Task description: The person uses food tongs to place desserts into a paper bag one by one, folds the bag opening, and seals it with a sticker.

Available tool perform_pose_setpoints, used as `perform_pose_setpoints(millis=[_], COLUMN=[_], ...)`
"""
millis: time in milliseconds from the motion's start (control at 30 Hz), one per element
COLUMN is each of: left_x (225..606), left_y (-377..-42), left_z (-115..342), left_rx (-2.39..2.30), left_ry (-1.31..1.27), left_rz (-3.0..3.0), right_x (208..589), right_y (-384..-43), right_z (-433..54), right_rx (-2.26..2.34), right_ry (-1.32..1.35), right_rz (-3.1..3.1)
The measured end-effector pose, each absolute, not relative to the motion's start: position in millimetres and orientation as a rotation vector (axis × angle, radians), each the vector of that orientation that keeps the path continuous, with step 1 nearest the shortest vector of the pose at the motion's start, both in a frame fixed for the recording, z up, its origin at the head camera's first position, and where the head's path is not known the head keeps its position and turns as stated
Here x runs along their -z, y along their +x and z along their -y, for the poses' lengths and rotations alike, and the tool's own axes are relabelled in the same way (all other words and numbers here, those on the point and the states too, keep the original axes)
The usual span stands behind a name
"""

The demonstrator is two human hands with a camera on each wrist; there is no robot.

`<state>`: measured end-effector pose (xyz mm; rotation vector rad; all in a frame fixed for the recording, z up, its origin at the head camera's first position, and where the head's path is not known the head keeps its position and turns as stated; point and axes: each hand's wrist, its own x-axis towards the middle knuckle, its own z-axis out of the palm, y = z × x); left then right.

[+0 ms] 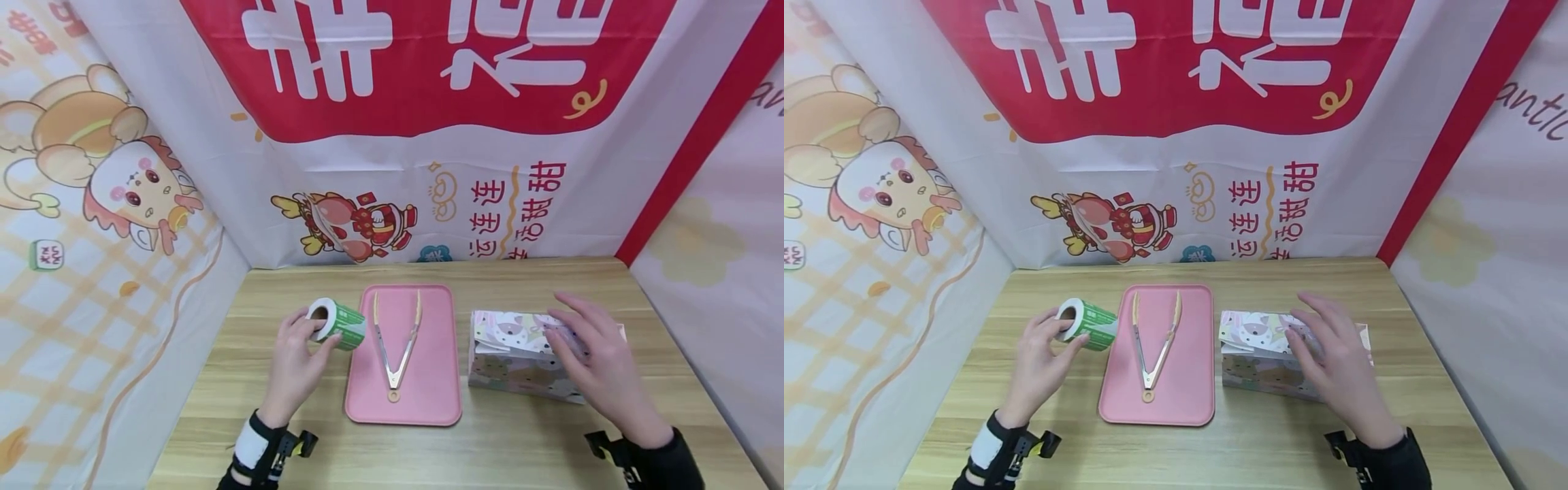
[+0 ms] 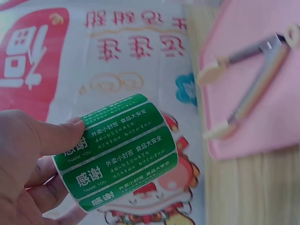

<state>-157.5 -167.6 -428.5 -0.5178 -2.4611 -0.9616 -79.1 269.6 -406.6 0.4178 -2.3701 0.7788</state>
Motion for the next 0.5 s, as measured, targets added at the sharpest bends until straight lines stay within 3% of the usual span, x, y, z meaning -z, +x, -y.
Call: perform_pose_setpoints(millis=[500], left_x=[412], left_y=[-148], left_z=[117], left_rx=[1.073], left_ry=[-0.622], left_rz=[2.400], right_x=[401], right_y=[-84], right_z=[-236], right_rx=[-0.859], right_ry=[0.564], right_rz=[2.344])
